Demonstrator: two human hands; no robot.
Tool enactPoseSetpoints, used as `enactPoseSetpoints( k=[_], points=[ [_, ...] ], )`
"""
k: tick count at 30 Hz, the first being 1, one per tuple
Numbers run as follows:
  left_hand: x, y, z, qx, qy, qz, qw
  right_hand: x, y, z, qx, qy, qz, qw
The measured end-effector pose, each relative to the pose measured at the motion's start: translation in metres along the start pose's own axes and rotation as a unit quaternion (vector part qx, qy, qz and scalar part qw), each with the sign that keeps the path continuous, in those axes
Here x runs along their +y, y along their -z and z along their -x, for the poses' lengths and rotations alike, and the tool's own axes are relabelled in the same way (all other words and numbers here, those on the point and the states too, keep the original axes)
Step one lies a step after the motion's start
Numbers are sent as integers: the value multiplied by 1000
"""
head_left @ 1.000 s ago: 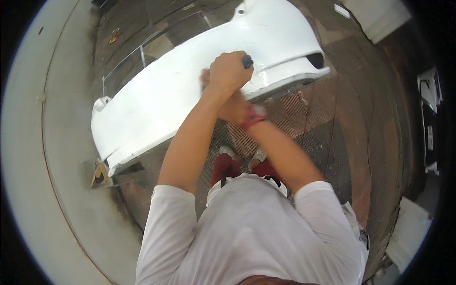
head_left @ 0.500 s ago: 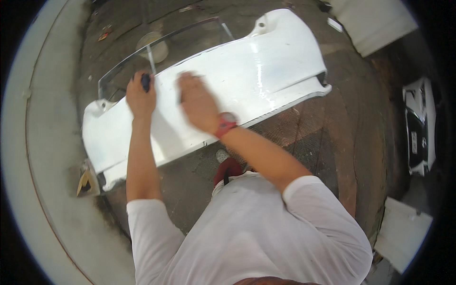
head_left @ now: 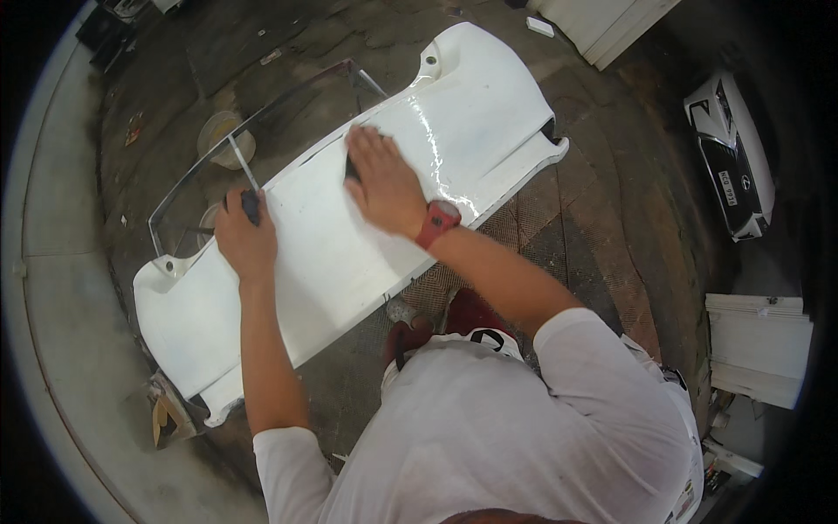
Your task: The person wipes the surface of a white car bumper with a dark cloth, repeatedly dipping the cloth into a bucket of water and continuing to wipe different areas of the bumper. The person moves around the bumper to reach various sections while maintaining contact with the surface.
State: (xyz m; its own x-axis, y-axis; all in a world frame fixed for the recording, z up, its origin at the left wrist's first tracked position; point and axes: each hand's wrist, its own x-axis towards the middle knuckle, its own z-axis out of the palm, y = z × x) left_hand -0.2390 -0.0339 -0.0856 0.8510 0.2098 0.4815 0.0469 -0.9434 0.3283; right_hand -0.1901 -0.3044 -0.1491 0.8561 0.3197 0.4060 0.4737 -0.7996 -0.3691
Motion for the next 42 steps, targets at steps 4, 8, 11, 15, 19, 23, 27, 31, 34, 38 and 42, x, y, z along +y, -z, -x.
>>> enactPoseSetpoints(
  k=[4, 8, 11, 15, 19, 23, 27, 31, 34, 38, 42],
  points=[
    [7, 0, -2, -11, -9, 34, 999, 116, 41, -16, 52, -45, -57, 996],
    [14, -11, -7, -4, -48, 45, 998, 179, 36, -30, 92, -141, 118, 979],
    [4, -7, -4, -8, -19, 18, 1000, 33, -4, 3, 47, -69, -11, 996],
    [4, 3, 1, -8, -10, 4, 1000, 27, 31, 55, -7, -12, -72, 997],
    [21, -6, -3, -41, -1, 40, 998, 206, 80, 65, 160, -239, 91, 953],
    [6, -3, 0, -12, 7, 9, 1000, 100, 57, 87, 71, -208, -48, 974],
    [7, 1, 2, 7, 28, 98, 995, 41, 88, 153, -12, -100, -21, 995],
    [43, 3, 4, 54, 65, 219, 972, 142, 122, 175, -8, -180, 4, 984],
    [130, -4, 14, -8, -4, 371, 929, 237, 139, 196, 51, -274, -13, 960],
    [297, -45, 49, -194, -73, 379, 902, 298, 145, 212, 38, -277, 28, 960],
    [465, -123, 83, -341, -89, 279, 893, 287, 124, 213, 80, -254, -8, 964]
  ],
)
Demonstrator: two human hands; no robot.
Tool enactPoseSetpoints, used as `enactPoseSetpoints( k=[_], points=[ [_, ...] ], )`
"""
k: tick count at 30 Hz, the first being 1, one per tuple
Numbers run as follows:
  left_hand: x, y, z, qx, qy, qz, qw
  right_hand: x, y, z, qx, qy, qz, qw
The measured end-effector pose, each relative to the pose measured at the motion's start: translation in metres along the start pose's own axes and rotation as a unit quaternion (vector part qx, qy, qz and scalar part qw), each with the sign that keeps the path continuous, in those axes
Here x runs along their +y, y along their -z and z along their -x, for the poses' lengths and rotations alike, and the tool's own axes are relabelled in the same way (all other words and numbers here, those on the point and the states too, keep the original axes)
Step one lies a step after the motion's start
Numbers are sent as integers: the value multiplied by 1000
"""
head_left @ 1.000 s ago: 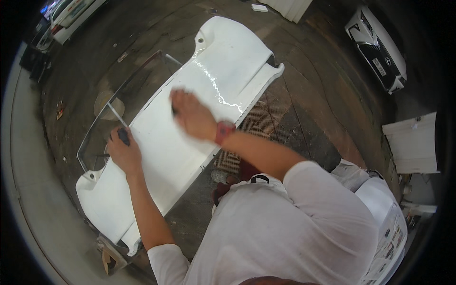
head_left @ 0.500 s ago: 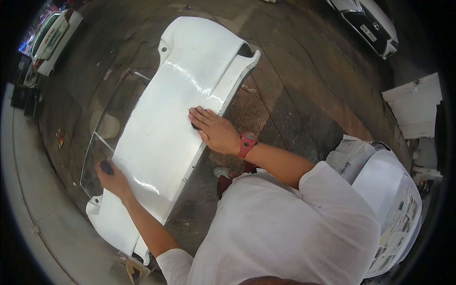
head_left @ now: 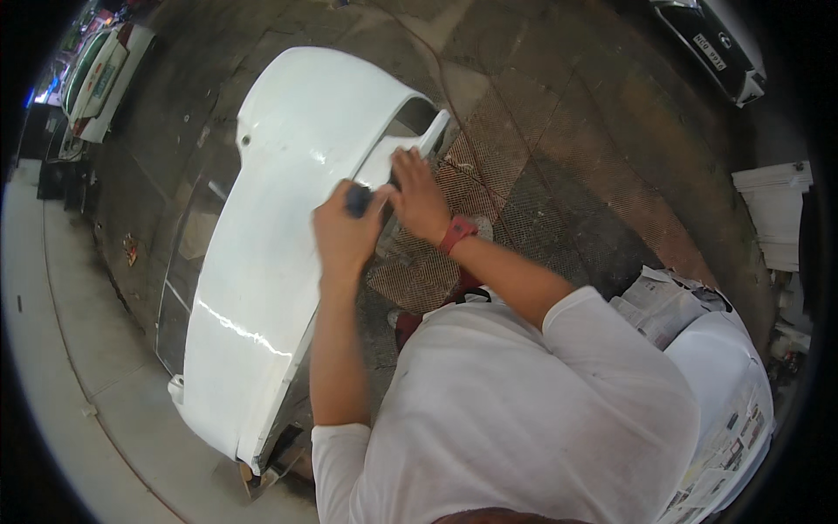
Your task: The person wipes the surface of a white car bumper with a dark cloth, repeatedly dipping the cloth into a bucket of water and continuing to wipe different areas of the bumper. The person moves around the bumper to reach various sections while maintaining contact with the surface.
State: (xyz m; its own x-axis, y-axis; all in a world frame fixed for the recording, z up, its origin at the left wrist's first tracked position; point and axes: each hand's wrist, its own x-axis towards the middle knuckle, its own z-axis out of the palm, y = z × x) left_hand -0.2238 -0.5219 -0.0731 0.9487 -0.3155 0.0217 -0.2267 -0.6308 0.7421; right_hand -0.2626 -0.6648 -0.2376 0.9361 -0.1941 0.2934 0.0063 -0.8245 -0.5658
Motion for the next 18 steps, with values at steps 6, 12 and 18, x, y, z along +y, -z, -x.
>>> enactPoseSetpoints(
  k=[6, 12, 18],
  points=[
    [-8, -96, -88, -6, -31, -283, 959, 77, 29, -18, -32, 36, -97, 994],
    [-68, 0, -131, 146, -73, -463, 871, 173, -1, -99, -91, -157, -164, 970],
    [-101, 8, -133, 172, -72, -430, 883, 95, 23, -32, -22, -84, -254, 963]
  ],
)
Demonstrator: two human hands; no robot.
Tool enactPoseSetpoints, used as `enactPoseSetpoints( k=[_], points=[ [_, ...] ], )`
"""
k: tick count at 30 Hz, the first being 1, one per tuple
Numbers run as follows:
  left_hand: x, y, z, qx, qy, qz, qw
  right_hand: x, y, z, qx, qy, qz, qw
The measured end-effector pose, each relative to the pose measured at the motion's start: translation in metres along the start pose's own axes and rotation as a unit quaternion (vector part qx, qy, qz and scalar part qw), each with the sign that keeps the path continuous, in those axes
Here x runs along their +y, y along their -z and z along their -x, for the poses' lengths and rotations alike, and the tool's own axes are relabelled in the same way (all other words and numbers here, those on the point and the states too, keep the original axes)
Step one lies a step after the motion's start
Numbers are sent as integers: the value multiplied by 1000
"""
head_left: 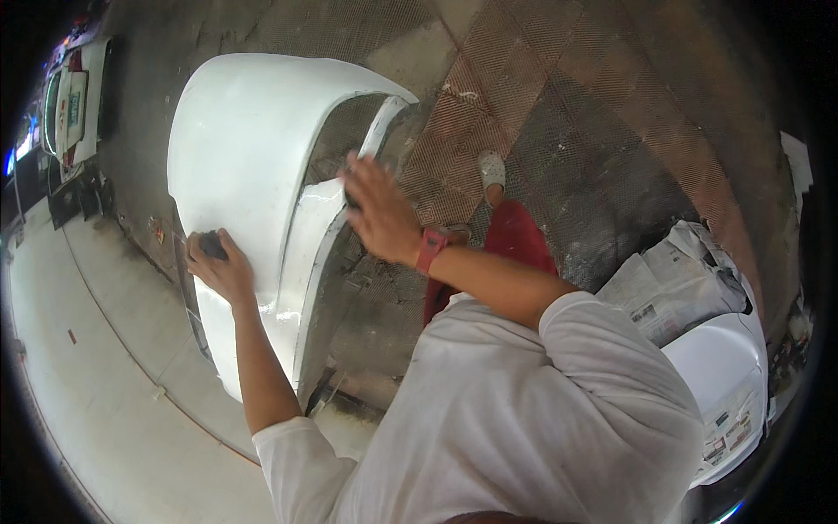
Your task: The person wipes the surface of a white car bumper with a dark cloth, repeatedly dipping the cloth into a bucket of water and continuing to wipe different areas of the bumper. The person moves around the bumper to reach various sections while maintaining contact with the surface.
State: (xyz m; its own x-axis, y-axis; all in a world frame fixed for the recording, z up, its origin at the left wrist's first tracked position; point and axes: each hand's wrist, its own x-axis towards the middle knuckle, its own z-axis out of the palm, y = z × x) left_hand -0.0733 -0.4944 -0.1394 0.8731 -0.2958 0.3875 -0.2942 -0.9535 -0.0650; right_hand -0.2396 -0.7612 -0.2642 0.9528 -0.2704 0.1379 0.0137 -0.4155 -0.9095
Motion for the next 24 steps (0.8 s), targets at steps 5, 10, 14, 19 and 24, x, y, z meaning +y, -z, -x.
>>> enactPoseSetpoints(
  k=[5, 10, 14, 19, 24],
  points=[
    [9, 4, -3, -24, 6, -7, 1000, 106, 4, -103, 99, -246, -174, 948],
    [4, 4, 4, -40, 32, 2, 999, 44, 0, -38, 86, -128, -71, 985],
    [10, 4, -10, -44, 24, -8, 999, 157, -1, -100, 11, -343, -279, 897],
    [5, 0, -1, -42, 29, -33, 998, 92, 1, -68, 127, -235, -161, 950],
    [3, -4, -10, -38, 23, -31, 999, 150, 16, -96, 37, -293, -243, 924]
  ],
)
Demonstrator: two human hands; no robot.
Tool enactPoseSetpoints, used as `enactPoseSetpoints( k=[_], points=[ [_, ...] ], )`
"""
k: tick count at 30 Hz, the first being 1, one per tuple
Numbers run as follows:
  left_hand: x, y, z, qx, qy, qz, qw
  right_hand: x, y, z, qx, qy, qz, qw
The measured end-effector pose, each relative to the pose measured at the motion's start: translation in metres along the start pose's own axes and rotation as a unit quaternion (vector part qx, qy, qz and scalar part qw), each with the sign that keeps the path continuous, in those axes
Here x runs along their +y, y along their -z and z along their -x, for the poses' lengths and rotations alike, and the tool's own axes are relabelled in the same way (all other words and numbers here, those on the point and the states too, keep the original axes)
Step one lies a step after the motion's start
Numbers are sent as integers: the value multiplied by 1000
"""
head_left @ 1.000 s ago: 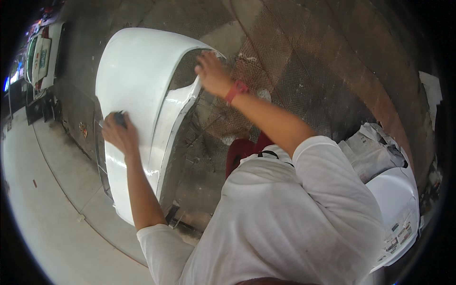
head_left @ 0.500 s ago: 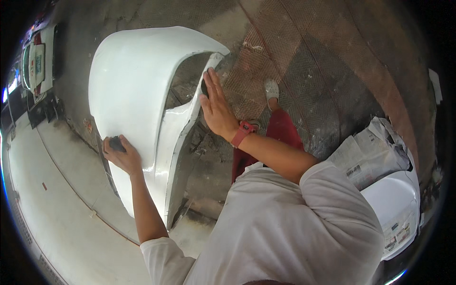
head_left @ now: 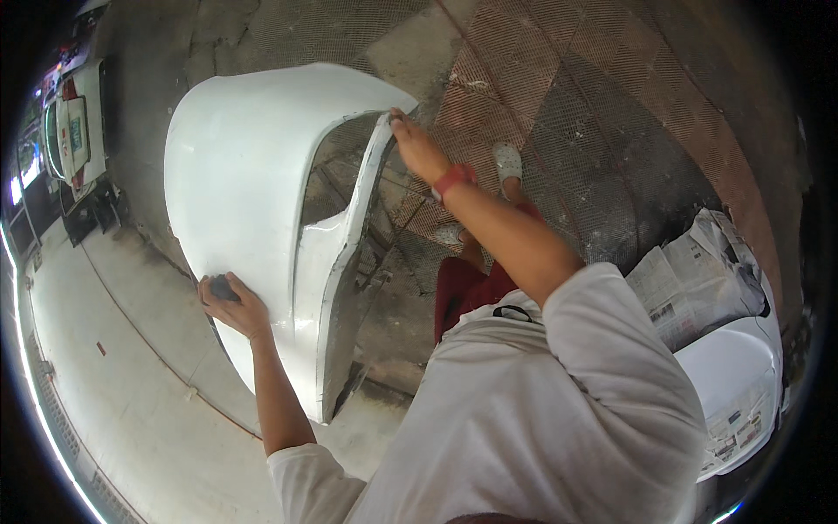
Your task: The person wipes the surface of a white car bumper with a dark cloth, repeatedly dipping the cloth into a bucket of water and continuing to wipe different areas of the bumper. The person moves around the bumper to reach various sections while maintaining contact with the surface.
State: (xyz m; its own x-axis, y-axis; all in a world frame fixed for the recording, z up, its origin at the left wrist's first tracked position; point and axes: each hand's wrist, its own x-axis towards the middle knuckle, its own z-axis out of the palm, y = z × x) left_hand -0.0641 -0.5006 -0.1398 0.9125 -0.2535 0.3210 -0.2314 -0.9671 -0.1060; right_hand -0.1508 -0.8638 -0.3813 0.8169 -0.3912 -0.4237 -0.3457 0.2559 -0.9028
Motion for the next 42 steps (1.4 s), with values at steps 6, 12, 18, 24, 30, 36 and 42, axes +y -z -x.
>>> enactPoseSetpoints(
  k=[6, 12, 18, 24, 30, 36, 42],
  points=[
    [-8, 1, 16, -4, -3, -6, 1000, -16, 1, 41, -27, 92, 55, 994],
    [9, -1, 3, 34, -17, 47, 998, 31, 97, -62, 29, -160, -269, 949],
    [18, 19, 2, 64, -19, 89, 994, -30, 249, -3, 193, 23, -387, 901],
    [71, 32, 20, 114, 142, 293, 938, -83, 336, 44, 377, 5, -347, 859],
    [210, 29, 23, -46, 315, 407, 856, -86, 408, -47, 383, -31, -316, 868],
    [289, -8, -13, -195, 344, 234, 888, -117, 299, -166, 52, -52, 1, 997],
    [342, -23, -24, -273, 272, 49, 921, -135, 110, -188, -376, 203, 325, 844]
  ],
)
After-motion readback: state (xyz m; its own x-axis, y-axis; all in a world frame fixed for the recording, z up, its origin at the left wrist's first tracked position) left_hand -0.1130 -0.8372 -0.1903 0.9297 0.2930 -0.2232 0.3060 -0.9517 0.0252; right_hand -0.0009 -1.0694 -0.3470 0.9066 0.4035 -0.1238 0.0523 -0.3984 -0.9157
